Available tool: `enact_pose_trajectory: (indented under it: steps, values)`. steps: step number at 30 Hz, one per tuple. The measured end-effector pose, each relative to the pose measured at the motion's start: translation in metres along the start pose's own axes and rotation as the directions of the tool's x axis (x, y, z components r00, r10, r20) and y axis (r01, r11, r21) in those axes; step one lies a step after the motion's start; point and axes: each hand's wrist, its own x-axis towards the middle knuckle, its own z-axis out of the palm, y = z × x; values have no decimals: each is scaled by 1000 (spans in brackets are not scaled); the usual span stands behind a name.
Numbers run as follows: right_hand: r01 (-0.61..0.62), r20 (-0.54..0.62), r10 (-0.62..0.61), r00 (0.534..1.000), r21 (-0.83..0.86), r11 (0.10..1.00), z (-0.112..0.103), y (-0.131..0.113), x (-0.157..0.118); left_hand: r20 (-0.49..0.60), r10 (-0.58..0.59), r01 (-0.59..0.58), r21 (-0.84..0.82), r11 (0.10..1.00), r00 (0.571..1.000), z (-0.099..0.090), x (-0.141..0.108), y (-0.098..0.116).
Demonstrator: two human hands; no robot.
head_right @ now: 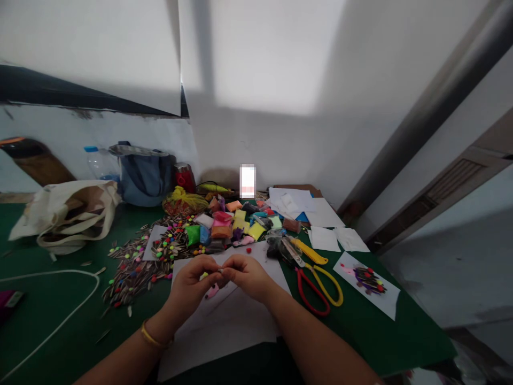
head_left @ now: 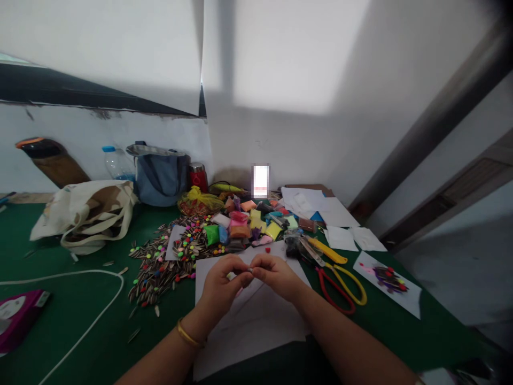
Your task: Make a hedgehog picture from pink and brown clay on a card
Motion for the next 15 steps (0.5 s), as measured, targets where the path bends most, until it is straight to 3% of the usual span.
enact_pose_trajectory:
  steps: [9, 15]
  values:
    - [-79, 5, 79, 997, 32, 996, 1, 0, 1, 54, 188, -195, 266, 944, 981, -3, -5, -4]
    - [30, 37, -28, 999, -80, 996, -5, -3, -1, 43, 115, -122, 226, 967, 992, -1, -4, -3]
